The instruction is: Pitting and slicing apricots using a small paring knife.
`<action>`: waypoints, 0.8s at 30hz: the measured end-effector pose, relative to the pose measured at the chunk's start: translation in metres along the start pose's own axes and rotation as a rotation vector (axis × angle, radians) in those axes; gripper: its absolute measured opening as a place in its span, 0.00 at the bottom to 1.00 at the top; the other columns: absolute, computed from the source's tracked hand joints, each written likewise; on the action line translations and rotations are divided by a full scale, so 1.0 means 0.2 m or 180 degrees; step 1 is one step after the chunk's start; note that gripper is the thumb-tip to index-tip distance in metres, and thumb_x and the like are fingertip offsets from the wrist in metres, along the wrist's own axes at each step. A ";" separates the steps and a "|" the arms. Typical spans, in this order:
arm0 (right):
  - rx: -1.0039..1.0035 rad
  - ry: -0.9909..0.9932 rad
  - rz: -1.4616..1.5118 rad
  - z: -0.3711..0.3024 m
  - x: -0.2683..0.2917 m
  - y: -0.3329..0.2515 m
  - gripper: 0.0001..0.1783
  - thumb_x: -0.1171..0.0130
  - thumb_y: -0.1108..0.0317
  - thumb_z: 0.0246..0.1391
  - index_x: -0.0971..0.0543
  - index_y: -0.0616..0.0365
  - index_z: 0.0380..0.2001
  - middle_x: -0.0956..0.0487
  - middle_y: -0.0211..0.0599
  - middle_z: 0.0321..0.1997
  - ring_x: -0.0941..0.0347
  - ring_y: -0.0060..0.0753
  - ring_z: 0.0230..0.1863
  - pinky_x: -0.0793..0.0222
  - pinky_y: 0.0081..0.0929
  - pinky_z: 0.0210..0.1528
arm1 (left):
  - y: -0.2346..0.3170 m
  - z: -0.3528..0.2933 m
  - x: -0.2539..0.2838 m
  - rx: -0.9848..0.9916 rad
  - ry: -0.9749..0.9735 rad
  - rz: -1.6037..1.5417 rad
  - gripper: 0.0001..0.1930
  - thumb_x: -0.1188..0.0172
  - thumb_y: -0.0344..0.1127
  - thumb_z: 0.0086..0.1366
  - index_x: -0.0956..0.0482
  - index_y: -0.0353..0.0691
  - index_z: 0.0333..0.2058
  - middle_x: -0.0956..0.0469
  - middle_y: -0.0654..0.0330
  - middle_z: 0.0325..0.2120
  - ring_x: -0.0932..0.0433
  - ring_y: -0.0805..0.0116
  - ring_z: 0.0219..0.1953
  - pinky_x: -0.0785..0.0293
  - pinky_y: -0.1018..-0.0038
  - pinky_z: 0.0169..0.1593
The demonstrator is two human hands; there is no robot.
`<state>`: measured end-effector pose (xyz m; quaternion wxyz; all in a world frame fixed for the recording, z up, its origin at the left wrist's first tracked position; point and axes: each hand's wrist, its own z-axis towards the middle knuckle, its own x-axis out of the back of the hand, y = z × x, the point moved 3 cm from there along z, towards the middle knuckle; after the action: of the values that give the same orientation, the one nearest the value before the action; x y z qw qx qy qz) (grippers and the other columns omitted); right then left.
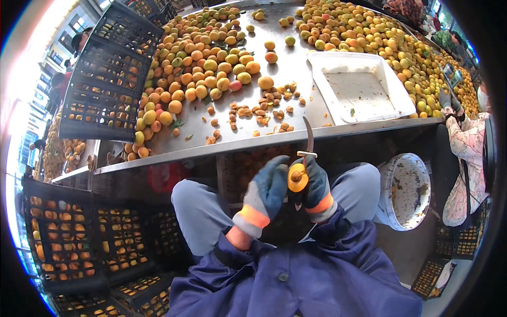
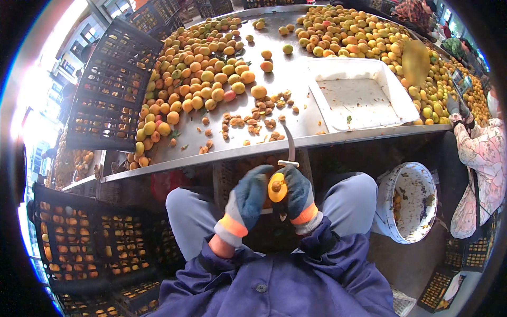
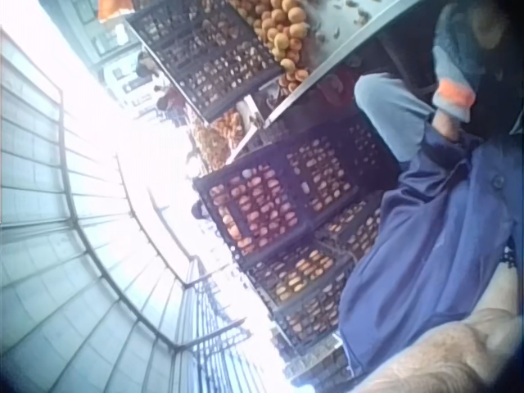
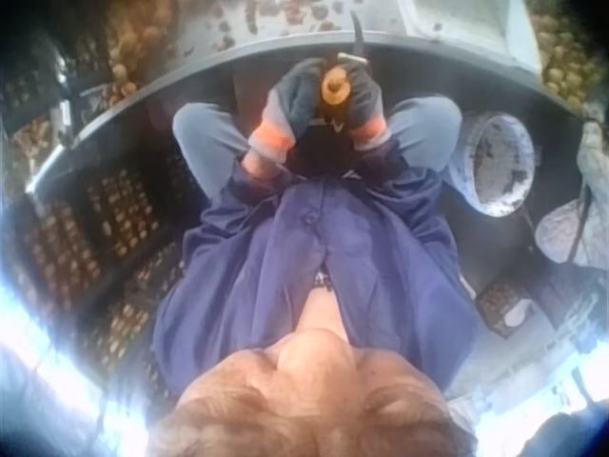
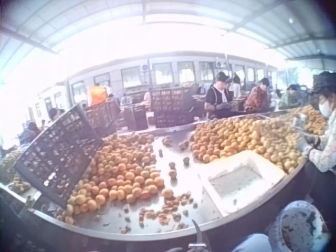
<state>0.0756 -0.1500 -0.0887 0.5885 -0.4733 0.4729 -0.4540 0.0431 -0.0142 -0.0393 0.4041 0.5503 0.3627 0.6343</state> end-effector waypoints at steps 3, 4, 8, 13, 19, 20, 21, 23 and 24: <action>-0.0668 -0.0057 0.0072 -0.01 -0.03 -0.12 0.12 0.48 0.65 0.62 0.23 0.62 0.41 0.21 0.31 0.35 0.26 0.20 0.36 0.29 0.20 0.40 | -0.02 0.00 -0.06 0.0615 -0.0323 -0.1037 0.18 0.56 0.39 0.71 0.27 0.32 0.51 0.24 0.56 0.46 0.27 0.71 0.48 0.33 0.75 0.53; -0.0890 -0.0084 -0.0099 -0.01 -0.03 -0.13 0.13 0.47 0.62 0.62 0.22 0.62 0.40 0.21 0.32 0.39 0.27 0.18 0.39 0.29 0.21 0.41 | -0.05 0.00 -0.07 0.0627 -0.0250 -0.1414 0.19 0.56 0.39 0.72 0.27 0.32 0.51 0.24 0.57 0.46 0.27 0.71 0.47 0.33 0.76 0.53; 0.0187 -0.0075 -0.0029 -0.03 -0.04 -0.18 0.18 0.45 0.56 0.60 0.24 0.61 0.42 0.21 0.35 0.38 0.27 0.20 0.39 0.28 0.23 0.41 | -0.09 -0.01 -0.13 0.0553 0.0035 -0.1910 0.19 0.56 0.39 0.71 0.27 0.33 0.52 0.24 0.59 0.46 0.27 0.72 0.47 0.32 0.76 0.53; 0.0241 0.0076 -0.0391 -0.07 -0.07 -0.20 0.16 0.41 0.61 0.55 0.25 0.56 0.44 0.19 0.44 0.36 0.20 0.32 0.41 0.27 0.29 0.41 | -0.04 -0.03 -0.07 -0.0095 -0.0344 -0.1231 0.20 0.59 0.39 0.72 0.30 0.34 0.54 0.24 0.56 0.48 0.26 0.67 0.49 0.32 0.73 0.54; 0.1188 -0.0235 -0.1232 -0.08 -0.07 -0.35 0.14 0.42 0.62 0.52 0.26 0.54 0.41 0.21 0.45 0.33 0.23 0.54 0.33 0.28 0.41 0.34 | 0.11 -0.05 -0.06 0.0255 -0.0581 -0.2024 0.19 0.57 0.34 0.69 0.31 0.31 0.54 0.26 0.56 0.48 0.27 0.66 0.49 0.34 0.75 0.55; 0.1496 -0.0029 -0.1305 -0.09 -0.08 -0.34 0.12 0.41 0.63 0.50 0.24 0.55 0.37 0.21 0.43 0.30 0.23 0.51 0.31 0.28 0.38 0.32 | 0.09 -0.07 -0.07 0.0903 -0.0630 -0.3141 0.20 0.56 0.35 0.69 0.33 0.30 0.55 0.27 0.56 0.49 0.27 0.66 0.50 0.34 0.75 0.56; 0.1804 0.0174 -0.1376 -0.10 -0.08 -0.35 0.11 0.39 0.64 0.49 0.22 0.57 0.34 0.21 0.42 0.27 0.23 0.49 0.28 0.27 0.35 0.30 | 0.08 -0.09 -0.10 0.1588 -0.0674 -0.4236 0.22 0.56 0.35 0.68 0.35 0.29 0.57 0.28 0.56 0.50 0.28 0.66 0.51 0.34 0.75 0.57; 0.1746 0.0001 -0.1511 -0.10 -0.07 -0.37 0.11 0.38 0.64 0.48 0.22 0.57 0.34 0.21 0.43 0.28 0.23 0.49 0.29 0.27 0.35 0.31 | 0.04 -0.08 -0.10 0.1846 -0.0790 -0.4445 0.24 0.55 0.37 0.67 0.37 0.29 0.58 0.30 0.55 0.52 0.29 0.66 0.52 0.35 0.74 0.59; 0.1667 -0.0207 -0.1606 -0.11 -0.08 -0.37 0.11 0.38 0.65 0.47 0.22 0.57 0.34 0.21 0.43 0.28 0.23 0.49 0.30 0.27 0.34 0.31 | 0.05 -0.08 -0.08 0.1742 -0.0885 -0.4312 0.25 0.56 0.38 0.67 0.38 0.29 0.59 0.30 0.54 0.52 0.28 0.65 0.52 0.35 0.74 0.59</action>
<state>0.0458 -0.1469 -0.0158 0.5739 -0.4225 0.1901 -0.6753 0.0266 -0.0341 -0.0385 0.5973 0.3624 0.7131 0.0576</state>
